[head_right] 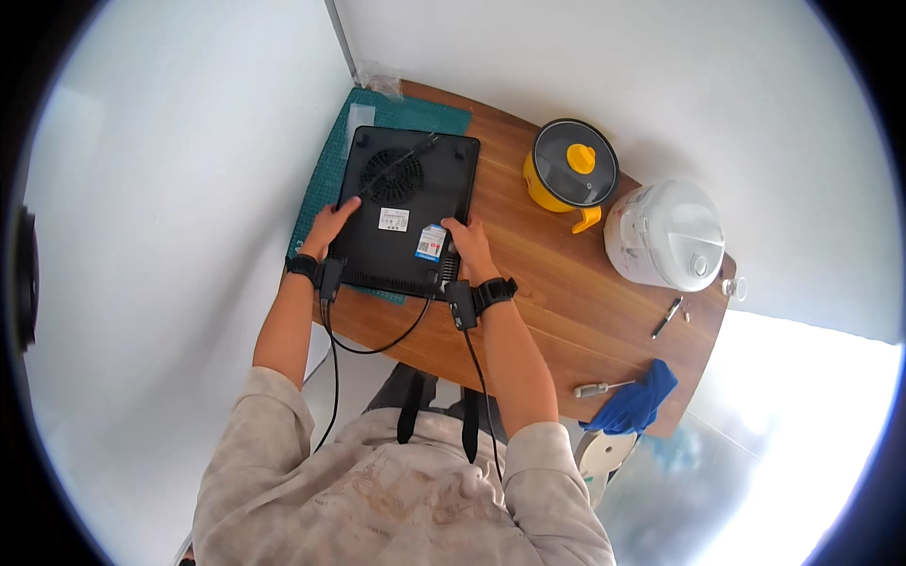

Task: The person assembles a yellow electric kettle by screwing the lid onto the base, then places the lid on top. The person then disassembles and reassembles a pen, and finally uses a screwdriver to tighten screws on the underside of a black electronic device.

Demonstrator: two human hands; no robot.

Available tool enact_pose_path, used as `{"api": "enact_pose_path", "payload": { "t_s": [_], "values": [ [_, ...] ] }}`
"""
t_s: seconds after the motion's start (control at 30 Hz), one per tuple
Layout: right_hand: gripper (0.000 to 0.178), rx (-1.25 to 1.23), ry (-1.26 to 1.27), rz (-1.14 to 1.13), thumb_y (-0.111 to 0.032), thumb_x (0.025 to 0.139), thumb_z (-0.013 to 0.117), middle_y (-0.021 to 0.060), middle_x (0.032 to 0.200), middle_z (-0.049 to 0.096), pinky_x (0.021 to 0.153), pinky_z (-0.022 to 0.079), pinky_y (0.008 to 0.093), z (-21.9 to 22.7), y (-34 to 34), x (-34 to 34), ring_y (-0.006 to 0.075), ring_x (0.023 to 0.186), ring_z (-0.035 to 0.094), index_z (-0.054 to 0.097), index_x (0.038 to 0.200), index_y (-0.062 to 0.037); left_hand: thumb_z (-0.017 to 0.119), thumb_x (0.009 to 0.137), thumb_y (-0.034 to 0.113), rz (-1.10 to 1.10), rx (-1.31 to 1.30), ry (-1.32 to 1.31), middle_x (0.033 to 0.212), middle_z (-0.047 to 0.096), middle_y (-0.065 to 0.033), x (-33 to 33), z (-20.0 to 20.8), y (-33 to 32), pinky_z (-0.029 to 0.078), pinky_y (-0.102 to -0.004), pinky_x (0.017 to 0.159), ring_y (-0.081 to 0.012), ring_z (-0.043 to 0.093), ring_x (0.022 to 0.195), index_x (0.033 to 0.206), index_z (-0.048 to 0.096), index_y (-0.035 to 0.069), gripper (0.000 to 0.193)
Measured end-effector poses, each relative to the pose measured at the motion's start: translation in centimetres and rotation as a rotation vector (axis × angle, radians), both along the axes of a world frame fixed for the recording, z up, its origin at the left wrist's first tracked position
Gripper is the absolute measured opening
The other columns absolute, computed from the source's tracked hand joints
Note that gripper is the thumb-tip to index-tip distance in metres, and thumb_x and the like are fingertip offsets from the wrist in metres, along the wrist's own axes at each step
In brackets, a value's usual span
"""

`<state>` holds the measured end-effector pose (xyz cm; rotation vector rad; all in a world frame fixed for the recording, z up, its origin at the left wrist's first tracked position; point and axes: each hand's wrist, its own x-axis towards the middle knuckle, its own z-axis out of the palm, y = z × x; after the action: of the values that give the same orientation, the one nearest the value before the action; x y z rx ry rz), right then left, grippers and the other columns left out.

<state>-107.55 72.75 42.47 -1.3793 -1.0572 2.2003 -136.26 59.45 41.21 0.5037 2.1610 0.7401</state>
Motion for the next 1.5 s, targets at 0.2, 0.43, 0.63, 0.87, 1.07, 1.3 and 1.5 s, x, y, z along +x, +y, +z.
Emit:
{"api": "enact_pose_path", "payload": {
  "t_s": [0.2,0.43,0.63,0.87,1.07,1.3,1.5],
  "values": [
    [0.047,-0.079,-0.004,-0.119,-0.019,0.085,0.068,0.0142,0.103,0.059,0.07,0.057,0.0363,6.2,-0.7,-1.9,0.0237,0.088,0.062,0.05,0.123,0.0028,0.059,0.08,0.077,0.131,-0.039,-0.189,0.151,0.037,-0.0297,-2.1,2.9,0.0,0.036,-0.0463,0.113,-0.0385,0.039,0.14,0.148,0.036,-0.007,0.111],
    [0.045,-0.248,0.05,-0.096,-0.025,0.085,0.068,0.0131,0.107,0.06,0.075,0.055,0.0391,7.6,0.2,-1.2,0.0244,0.09,0.061,0.056,0.12,-0.0004,0.057,0.08,0.079,0.183,-0.024,-0.219,0.152,0.037,-0.0273,-0.4,6.6,-1.5,0.032,-0.0468,0.114,-0.037,0.038,0.141,0.15,0.033,-0.006,0.112],
    [0.054,-0.22,-0.039,0.022,-0.032,0.085,0.071,0.0128,0.114,0.061,0.089,0.049,0.0387,7.2,0.7,1.2,0.0231,0.105,0.055,0.057,0.125,0.002,0.064,0.078,0.075,0.172,0.006,-0.227,0.148,0.04,-0.0282,1.9,9.3,-2.4,0.039,-0.0452,0.109,-0.0358,0.044,0.136,0.148,0.031,-0.007,0.113],
    [0.049,-0.017,0.077,0.099,-0.029,0.087,0.077,0.0106,0.115,0.063,0.088,0.048,0.0566,8.1,-1.7,6.6,0.0258,0.099,0.062,0.057,0.124,-0.0036,0.084,0.079,0.041,0.055,0.136,-0.275,0.132,0.052,-0.0281,6.3,12.4,-2.9,0.056,-0.038,0.089,-0.0316,0.062,0.111,0.143,0.026,-0.005,0.098],
    [0.074,-0.076,-0.119,-0.032,-0.003,0.079,0.082,0.0154,0.126,0.055,0.087,0.051,0.0542,11.0,-6.7,18.0,0.0292,0.114,0.056,0.036,0.137,-0.0011,0.086,0.078,0.036,-0.004,0.094,-0.239,0.127,0.055,-0.027,17.2,15.8,-7.4,0.058,-0.038,0.087,-0.0305,0.064,0.106,0.14,0.028,-0.003,0.094],
    [0.079,-0.141,0.011,-0.096,-0.007,0.082,0.081,0.0087,0.13,0.053,0.091,0.041,0.0648,11.4,-15.3,43.6,0.0287,0.121,0.049,0.031,0.143,-0.0136,0.087,0.076,0.037,-0.121,0.151,-0.169,0.123,0.058,-0.0256,40.9,18.8,-13.8,0.057,-0.038,0.089,-0.031,0.064,0.108,0.137,0.033,-0.006,0.092],
    [0.077,-0.125,-0.014,-0.127,-0.011,0.083,0.081,0.0071,0.129,0.052,0.092,0.039,0.0673,9.5,-22.9,68.4,0.0279,0.122,0.049,0.032,0.143,-0.0153,0.086,0.077,0.037,-0.188,0.143,-0.212,0.123,0.057,-0.0268,65.5,17.6,-20.1,0.057,-0.0372,0.089,-0.0301,0.063,0.111,0.137,0.031,-0.007,0.092]
  ]
}}
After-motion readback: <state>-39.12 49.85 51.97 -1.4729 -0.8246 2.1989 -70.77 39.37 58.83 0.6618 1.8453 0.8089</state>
